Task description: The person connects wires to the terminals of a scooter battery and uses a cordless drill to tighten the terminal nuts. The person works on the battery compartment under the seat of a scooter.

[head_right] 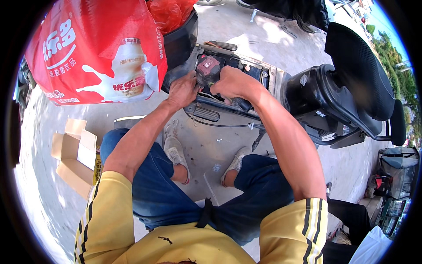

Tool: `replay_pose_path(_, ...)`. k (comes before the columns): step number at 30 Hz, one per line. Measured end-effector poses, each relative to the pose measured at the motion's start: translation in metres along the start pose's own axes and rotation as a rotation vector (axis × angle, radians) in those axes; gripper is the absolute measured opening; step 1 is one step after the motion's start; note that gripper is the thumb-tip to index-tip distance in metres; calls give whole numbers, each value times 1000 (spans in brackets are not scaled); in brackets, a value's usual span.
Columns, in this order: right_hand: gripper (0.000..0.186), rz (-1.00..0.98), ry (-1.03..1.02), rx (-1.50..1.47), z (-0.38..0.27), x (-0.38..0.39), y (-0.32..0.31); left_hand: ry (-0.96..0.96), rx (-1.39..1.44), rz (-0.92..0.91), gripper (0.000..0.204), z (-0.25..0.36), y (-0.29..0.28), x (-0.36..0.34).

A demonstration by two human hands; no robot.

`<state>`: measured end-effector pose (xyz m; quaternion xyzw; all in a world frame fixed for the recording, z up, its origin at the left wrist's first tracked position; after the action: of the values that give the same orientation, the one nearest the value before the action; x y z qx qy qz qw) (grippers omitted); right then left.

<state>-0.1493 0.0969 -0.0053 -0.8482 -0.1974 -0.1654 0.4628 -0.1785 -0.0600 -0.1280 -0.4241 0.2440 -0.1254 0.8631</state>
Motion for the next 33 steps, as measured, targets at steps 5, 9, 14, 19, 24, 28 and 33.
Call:
replay_pose_path(5, 29, -49, 43, 69, -16, -1, -5, -7, -2, -38, 19, -4, 0, 0)
replay_pose_path(9, 26, -44, 66, -8, -7, -8, -3, -6, 71, -109, 27, 1, -7, 0)
replay_pose_path(14, 23, -56, 49, -54, -1, -15, 0, -9, 87, -191, 32, 2, -13, -2)
replay_pose_path(19, 21, -43, 68, -54, -7, -8, -1, -110, 52, -250, 37, 2, -15, -8)
replay_pose_path(24, 23, -40, 80, -60, -13, -6, -1, -83, 35, -213, 41, -1, -12, -7)
replay_pose_path(28, 23, -38, 84, -52, -14, -5, -2, -19, 11, -185, 41, 0, -9, -6)
replay_pose_path(33, 23, -46, 81, -66, -13, -6, -3, -54, 28, -199, 41, -3, -6, -6)
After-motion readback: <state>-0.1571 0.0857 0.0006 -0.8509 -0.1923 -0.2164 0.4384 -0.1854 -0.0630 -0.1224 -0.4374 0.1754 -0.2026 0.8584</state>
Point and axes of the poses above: each hand's wrist, its own x-axis away from the middle knuckle, its own y-axis out of the palm, z = x × y, the point moved 6 cm from there along -x, towards the middle knuckle, and after that the axes turned 2 degrees about z, right-handed, at the moved point
